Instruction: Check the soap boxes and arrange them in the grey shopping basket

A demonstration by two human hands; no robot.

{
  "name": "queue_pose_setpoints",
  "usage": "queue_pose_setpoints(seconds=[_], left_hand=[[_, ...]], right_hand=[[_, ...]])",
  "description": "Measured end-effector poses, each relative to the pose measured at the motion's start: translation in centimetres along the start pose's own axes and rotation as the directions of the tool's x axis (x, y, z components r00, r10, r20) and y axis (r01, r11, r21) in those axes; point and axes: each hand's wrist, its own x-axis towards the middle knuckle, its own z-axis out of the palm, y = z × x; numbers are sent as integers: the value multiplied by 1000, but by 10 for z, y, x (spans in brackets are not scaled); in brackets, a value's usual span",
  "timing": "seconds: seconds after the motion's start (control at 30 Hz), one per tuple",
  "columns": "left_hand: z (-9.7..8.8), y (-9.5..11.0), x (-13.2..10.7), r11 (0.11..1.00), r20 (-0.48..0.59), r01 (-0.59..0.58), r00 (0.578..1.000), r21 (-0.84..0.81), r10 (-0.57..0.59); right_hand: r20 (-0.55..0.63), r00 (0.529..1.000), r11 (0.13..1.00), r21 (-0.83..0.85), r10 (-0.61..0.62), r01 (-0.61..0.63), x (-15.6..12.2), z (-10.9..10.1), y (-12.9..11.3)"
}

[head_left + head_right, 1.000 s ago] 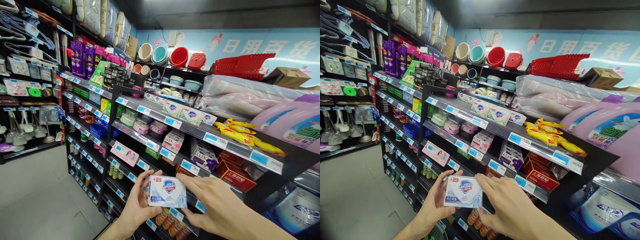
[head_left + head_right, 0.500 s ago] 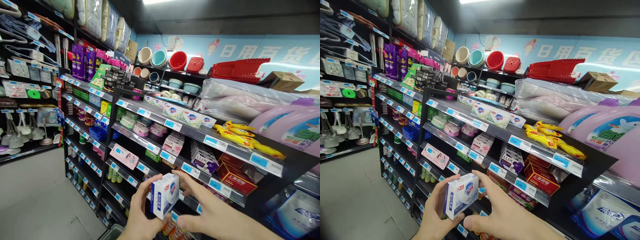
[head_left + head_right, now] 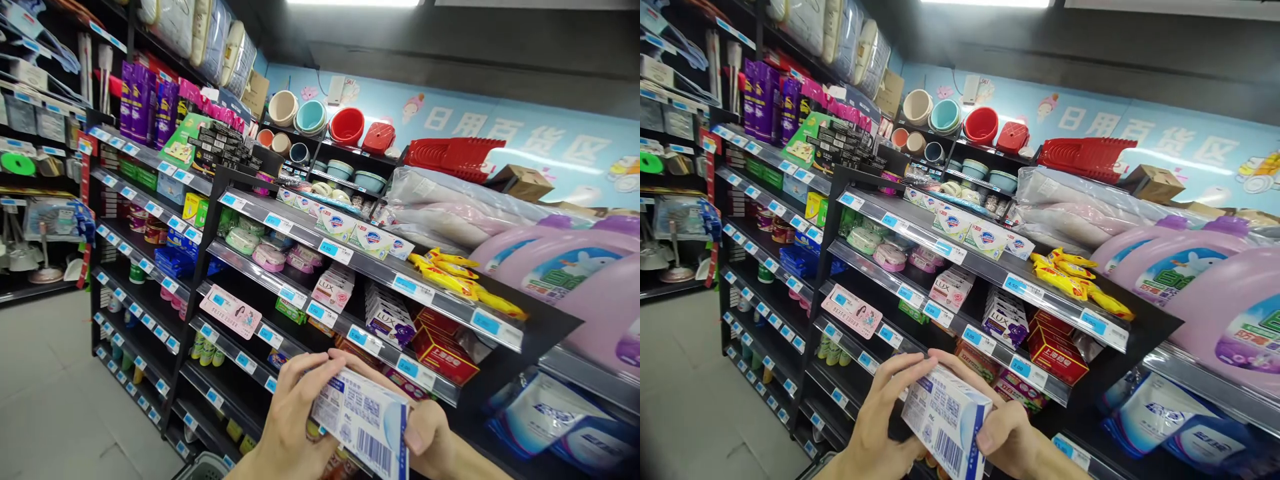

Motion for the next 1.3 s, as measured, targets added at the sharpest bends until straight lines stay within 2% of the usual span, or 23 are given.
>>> queue_pose_setpoints(seconds=[0.1,0.33,0.8,1.0,1.1,1.17,1.3], left_hand=[[-1,-4,-4,995,25,90,996,-37,-89],[2,-4,-6,993,46,90,995,-74,-87],[4,-5,-5,994,40,73,997,-78,-70],[2,-4,-6,990,52,87,995,-107,-82],[1,-2,-8,961,81,205,978,-184,-193],[0,-2,-11,912,105,327,945,-247,-310],[-5,-6,-22,739,212,471,881,-481,-423]], right_hand=[[9,999,999,19,44,-44,-4,-6,1],[-2,1000,999,31,27,-27,-11,-8,1],[82,995,999,18,49,-51,-8,-9,-5],[29,999,999,-37,38,-37,-8,-7,-5],[-1,1000,990,-138,22,-22,-7,-6,-1],[-18,1000,972,-234,-13,8,-4,-6,1],[-104,991,918,-396,-84,36,6,-2,4]])
